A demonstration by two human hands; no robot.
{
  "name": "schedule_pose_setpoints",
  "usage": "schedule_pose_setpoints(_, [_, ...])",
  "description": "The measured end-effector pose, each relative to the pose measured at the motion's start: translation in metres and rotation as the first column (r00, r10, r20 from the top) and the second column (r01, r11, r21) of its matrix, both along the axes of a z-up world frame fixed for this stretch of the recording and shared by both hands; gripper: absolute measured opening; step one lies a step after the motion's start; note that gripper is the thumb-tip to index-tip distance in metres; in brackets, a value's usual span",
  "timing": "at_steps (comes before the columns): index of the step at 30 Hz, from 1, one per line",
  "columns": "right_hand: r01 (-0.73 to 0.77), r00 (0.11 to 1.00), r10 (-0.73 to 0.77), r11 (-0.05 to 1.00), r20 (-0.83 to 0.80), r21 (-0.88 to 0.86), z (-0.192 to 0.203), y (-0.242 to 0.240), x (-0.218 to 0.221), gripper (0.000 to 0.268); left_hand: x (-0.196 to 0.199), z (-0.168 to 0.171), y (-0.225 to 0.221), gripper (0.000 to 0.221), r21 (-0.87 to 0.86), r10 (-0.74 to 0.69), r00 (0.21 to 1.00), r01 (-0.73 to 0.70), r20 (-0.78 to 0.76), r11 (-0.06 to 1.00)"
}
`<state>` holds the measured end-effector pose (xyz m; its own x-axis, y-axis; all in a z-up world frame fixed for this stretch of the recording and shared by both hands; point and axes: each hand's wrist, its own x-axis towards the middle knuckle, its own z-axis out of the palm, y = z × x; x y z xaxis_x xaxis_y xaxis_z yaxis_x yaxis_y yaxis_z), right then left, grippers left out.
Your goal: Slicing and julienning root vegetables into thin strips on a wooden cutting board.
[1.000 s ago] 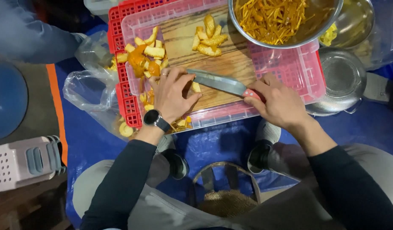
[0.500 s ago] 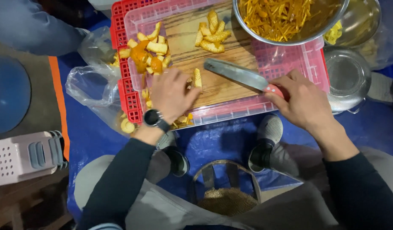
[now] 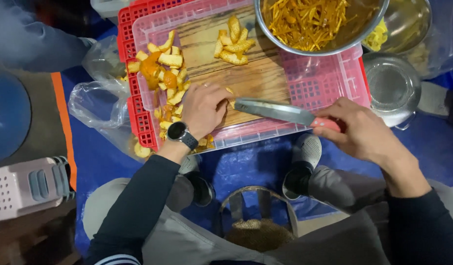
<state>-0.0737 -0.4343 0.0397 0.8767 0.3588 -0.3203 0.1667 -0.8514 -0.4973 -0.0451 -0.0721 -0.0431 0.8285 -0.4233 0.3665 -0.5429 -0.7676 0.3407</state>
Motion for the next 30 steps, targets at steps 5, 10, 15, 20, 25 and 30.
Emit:
schedule_pose_setpoints(5, [0.015, 0.998, -0.021, 0.996, -0.067, -0.084, -0.011, 0.013, -0.004, 0.040, -0.006, 0.019, -0.002, 0.019, -0.115, 0.020, 0.992, -0.034, -0.121, 0.993])
schedule_pose_setpoints(10, [0.012, 0.997, -0.020, 0.995, -0.078, -0.103, -0.006, 0.020, -0.004, 0.038, 0.001, 0.019, 0.009, 0.057, -0.061, -0.003, 0.985, -0.008, -0.170, 0.998])
schedule_pose_setpoints(15, [0.022, 0.995, -0.033, 0.993, -0.097, -0.116, 0.001, 0.023, -0.004, 0.041, 0.012, 0.015, 0.019, 0.051, 0.050, -0.003, 0.952, 0.019, -0.305, 0.999])
schedule_pose_setpoints(20, [0.028, 0.998, -0.033, 0.996, -0.057, -0.087, -0.002, 0.024, -0.004, 0.037, 0.018, 0.010, 0.028, 0.053, 0.027, -0.030, 0.914, 0.045, -0.405, 0.999])
schedule_pose_setpoints(25, [0.044, 0.998, -0.048, 0.992, -0.030, -0.115, -0.006, 0.026, -0.002, 0.035, 0.021, 0.008, 0.030, 0.054, 0.028, -0.022, 0.896, 0.038, -0.444, 0.999])
schedule_pose_setpoints(30, [0.003, 1.000, -0.004, 0.994, -0.017, -0.109, -0.010, 0.025, -0.001, 0.031, 0.021, 0.013, 0.029, 0.048, 0.022, -0.005, 0.872, 0.018, -0.490, 1.000])
